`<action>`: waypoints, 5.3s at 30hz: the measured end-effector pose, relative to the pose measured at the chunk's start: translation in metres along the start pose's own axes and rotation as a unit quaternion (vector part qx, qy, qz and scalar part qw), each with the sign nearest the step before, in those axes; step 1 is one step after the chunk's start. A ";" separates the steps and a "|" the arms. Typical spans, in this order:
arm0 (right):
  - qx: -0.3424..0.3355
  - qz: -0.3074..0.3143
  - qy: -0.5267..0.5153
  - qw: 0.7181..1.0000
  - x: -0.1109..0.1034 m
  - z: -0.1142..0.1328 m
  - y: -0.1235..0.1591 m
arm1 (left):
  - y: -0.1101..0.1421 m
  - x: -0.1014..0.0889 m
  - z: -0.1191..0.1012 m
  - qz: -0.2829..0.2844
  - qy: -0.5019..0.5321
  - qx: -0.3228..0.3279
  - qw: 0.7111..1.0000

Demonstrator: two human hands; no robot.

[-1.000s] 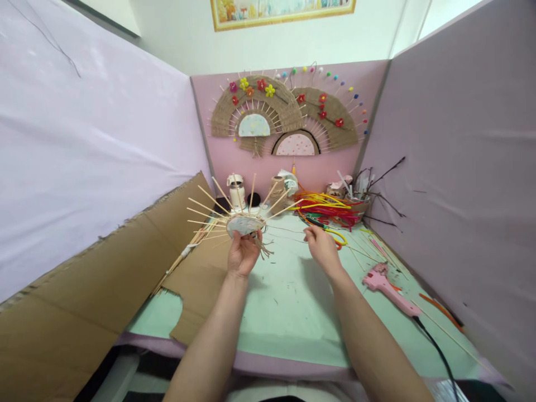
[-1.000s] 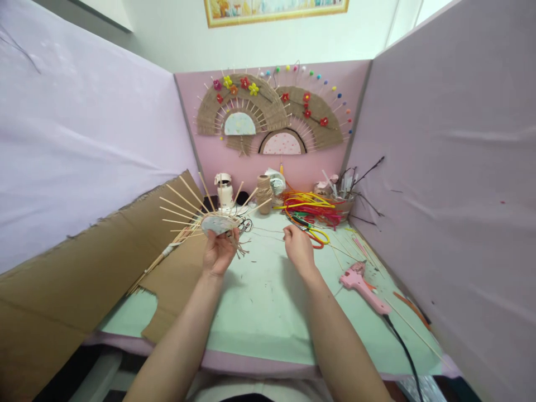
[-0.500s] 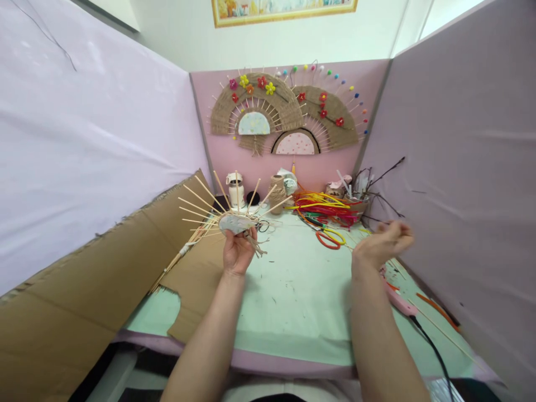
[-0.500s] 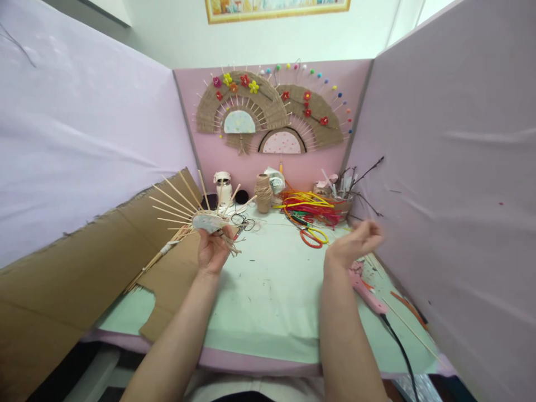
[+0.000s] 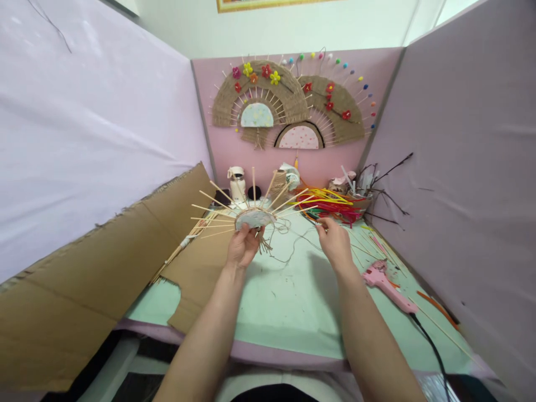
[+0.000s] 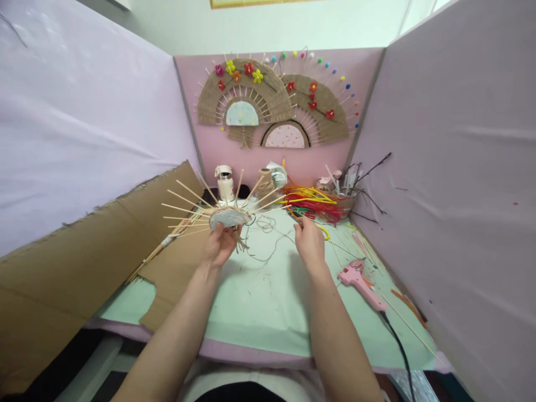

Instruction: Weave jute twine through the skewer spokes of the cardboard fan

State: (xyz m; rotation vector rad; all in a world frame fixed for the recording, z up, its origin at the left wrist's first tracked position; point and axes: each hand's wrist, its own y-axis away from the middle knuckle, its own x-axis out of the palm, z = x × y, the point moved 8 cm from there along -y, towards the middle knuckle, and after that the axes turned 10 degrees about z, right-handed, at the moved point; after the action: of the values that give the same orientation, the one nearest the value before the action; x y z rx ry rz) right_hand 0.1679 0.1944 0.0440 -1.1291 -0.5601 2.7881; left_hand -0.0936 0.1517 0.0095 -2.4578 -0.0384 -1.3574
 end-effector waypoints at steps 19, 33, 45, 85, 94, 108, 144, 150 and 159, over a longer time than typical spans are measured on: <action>-0.037 0.245 -0.449 0.858 0.066 0.071 0.032 | 0.005 0.021 0.005 0.068 -0.089 0.012 0.994; -0.042 0.206 -0.630 0.748 0.012 0.049 0.016 | -0.002 -0.007 -0.002 -0.024 0.030 0.001 0.999; -0.115 0.097 -0.617 0.772 -0.024 0.045 0.013 | 0.003 0.006 0.007 0.028 -0.039 -0.029 0.998; -0.143 0.005 -0.117 0.983 -0.018 0.047 0.018 | 0.003 0.009 0.000 0.028 -0.090 0.029 0.995; -0.185 0.280 0.032 0.942 0.048 0.065 0.032 | 0.003 0.005 0.001 0.014 -0.036 0.016 0.999; -0.072 0.237 0.132 0.960 0.048 0.045 0.028 | 0.005 -0.005 0.011 -0.055 0.020 -0.006 0.998; -0.045 -0.412 -0.412 0.812 -0.079 -0.026 0.029 | 0.004 0.005 0.007 -0.020 -0.065 0.038 0.997; -0.199 -0.328 -0.267 0.884 -0.065 0.035 0.049 | 0.007 0.011 0.013 0.005 -0.091 0.023 0.996; -0.382 -0.069 -0.099 0.916 0.002 0.111 0.068 | 0.012 0.029 0.017 0.052 -0.125 0.014 0.991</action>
State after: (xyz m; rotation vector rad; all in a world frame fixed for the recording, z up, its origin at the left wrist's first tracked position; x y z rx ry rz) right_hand 0.0944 0.0978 0.0919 -0.8192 -1.7774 2.6053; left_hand -0.0612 0.1416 0.0220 -2.5530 0.0113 -0.9932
